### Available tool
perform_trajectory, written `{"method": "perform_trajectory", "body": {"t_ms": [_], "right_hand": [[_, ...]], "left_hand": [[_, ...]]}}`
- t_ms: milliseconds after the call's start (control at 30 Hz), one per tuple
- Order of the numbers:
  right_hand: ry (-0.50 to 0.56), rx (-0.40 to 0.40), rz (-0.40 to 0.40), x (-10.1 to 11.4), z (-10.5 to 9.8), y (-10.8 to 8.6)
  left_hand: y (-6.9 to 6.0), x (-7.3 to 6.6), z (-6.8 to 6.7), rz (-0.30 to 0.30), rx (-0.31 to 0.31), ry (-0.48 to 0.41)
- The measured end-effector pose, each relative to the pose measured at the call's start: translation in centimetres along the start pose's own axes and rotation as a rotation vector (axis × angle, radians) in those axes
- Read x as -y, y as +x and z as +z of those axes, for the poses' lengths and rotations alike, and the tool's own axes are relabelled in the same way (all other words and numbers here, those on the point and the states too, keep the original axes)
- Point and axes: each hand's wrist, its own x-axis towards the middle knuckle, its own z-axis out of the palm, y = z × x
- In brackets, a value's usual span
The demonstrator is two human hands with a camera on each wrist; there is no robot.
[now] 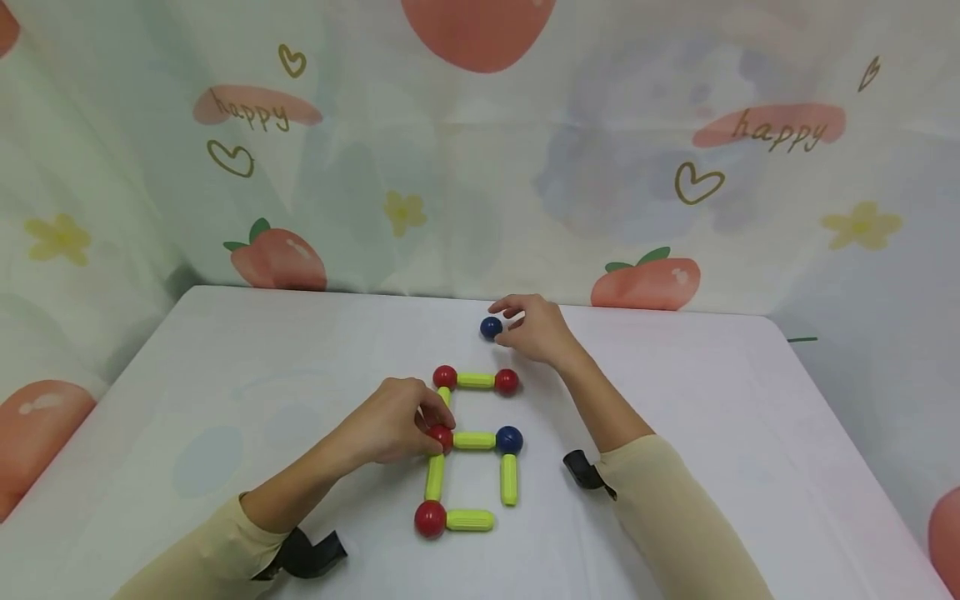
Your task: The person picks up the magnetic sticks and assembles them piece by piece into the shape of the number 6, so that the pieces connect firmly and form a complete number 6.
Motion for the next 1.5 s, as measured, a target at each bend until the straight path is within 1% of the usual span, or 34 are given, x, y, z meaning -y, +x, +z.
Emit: {"method": "perform_trajectory", "body": {"t_ms": [167,400,667,1000,1100,1233,1500], "right_hand": [[0.019,0.018,0.010,-0.4,0.2,0.8],[0.039,0.001,0.026,-0.7,0.6,1.1],[0.057,-0.016,0.023,-1.2,0.7,0.8],[0.102,-0.032,0.005,-1.8,0.6,-0.1],[0.110,-0.040,0.006,-2.0,0.5,-0.6],[0.105,-0.062,-0.001,-1.6,0.1,-1.8],[0.083,-0.122,-0.080,0.0,-0.7,-4.9]], "left_hand": [[0.2,0.1,0.0,-0.001,0.018,-0.009],[0.4,0.0,0.1,-0.016,0.030,-0.019],[0.5,-0.2,0.3,-0.014,0.025,-0.008],[0.3,-0.1,0.3,-0.018,0.019,-0.001],[0.3,-0.2,0.3,-0.025,0.022,-0.002],[0.2,-0.2,0.3,-0.031,0.022,0.003],[0.1,0.0,0.1,-0.038,0.020,-0.008]]}}
